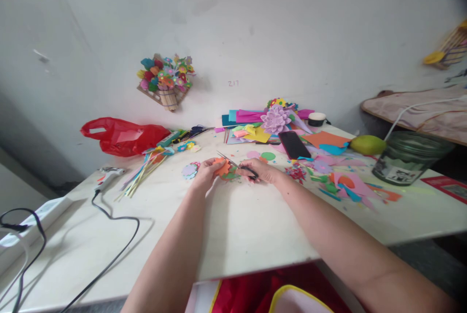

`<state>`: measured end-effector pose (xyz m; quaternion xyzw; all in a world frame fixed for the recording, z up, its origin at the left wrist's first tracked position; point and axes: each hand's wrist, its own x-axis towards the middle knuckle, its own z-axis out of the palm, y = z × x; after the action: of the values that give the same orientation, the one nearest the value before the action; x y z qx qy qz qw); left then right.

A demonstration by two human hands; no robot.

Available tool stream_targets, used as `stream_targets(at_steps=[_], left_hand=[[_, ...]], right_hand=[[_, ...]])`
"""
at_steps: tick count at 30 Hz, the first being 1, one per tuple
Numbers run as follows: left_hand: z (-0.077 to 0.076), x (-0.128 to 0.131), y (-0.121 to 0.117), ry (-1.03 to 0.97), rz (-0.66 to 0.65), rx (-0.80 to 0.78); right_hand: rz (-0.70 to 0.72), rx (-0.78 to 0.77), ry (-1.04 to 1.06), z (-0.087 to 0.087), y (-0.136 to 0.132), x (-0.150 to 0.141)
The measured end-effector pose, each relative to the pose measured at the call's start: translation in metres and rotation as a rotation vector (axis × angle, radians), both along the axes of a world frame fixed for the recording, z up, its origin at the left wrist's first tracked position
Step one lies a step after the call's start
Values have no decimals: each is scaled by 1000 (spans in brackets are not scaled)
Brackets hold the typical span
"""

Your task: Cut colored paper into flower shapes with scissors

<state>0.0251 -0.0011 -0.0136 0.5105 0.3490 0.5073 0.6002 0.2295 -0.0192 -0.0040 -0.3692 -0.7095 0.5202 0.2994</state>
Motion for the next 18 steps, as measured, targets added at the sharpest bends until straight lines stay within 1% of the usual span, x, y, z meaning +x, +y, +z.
stream_targets(at_steps=[4, 10, 13, 18], left_hand=[[0, 0, 0, 1, 4, 1], [4, 1, -2, 40, -6, 17], [5, 2, -2, 57, -27, 39], [3, 2, -1, 35, -85, 35]], right_hand=[[-14, -24, 24, 2, -1, -1], [-18, 1, -4, -5, 5, 1], [-24, 26, -23, -8, 6, 1], [-34, 4, -15, -8, 6, 1]])
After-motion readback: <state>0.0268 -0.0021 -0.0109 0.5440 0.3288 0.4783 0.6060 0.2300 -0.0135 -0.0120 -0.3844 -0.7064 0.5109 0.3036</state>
